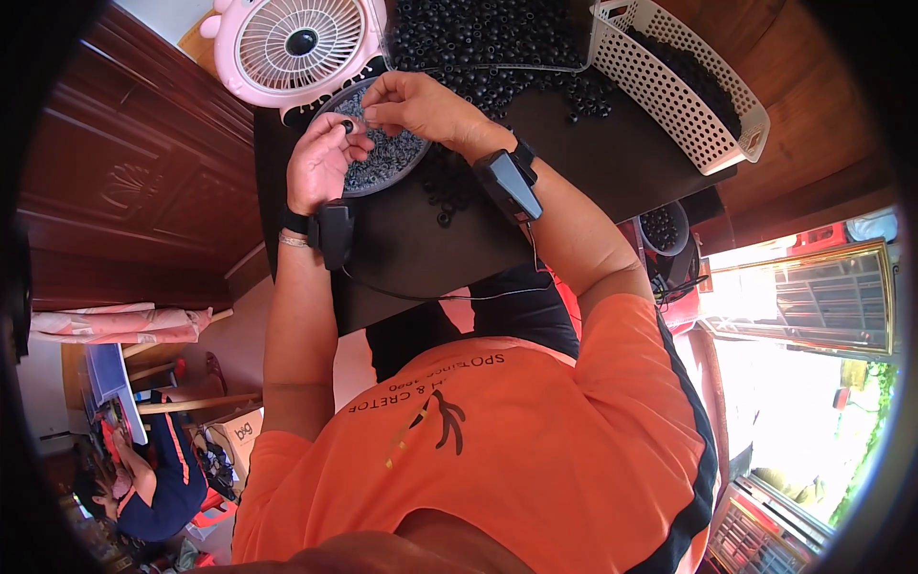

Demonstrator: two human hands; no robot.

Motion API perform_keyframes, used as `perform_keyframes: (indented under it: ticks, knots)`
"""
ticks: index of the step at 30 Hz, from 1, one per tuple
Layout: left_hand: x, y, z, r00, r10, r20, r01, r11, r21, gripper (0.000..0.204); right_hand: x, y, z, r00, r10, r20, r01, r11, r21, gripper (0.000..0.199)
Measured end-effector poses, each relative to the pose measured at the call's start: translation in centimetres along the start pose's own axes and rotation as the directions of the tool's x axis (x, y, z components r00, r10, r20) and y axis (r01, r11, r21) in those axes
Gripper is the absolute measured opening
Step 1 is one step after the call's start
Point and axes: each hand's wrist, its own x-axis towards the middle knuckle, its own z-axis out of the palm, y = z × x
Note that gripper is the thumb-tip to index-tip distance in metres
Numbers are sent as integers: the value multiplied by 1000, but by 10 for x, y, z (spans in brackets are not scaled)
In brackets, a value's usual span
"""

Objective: The person assembles small black plastic components by repeatedly picking them up and fitting small pieces into them by hand.

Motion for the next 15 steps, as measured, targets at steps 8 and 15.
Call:
perform_keyframes:
  ticks: [8, 15]
  knots:
    - [-4, -1, 13, 994, 77, 84, -106, 891, 441, 12, 0, -4, 3, 999, 34, -9, -35, 987, -156, 15]
    - [-1, -2, 5, 998, 31, 56, -45, 962, 269, 13, -2, -4, 2, 999, 45, 8, -45, 999, -22, 16]
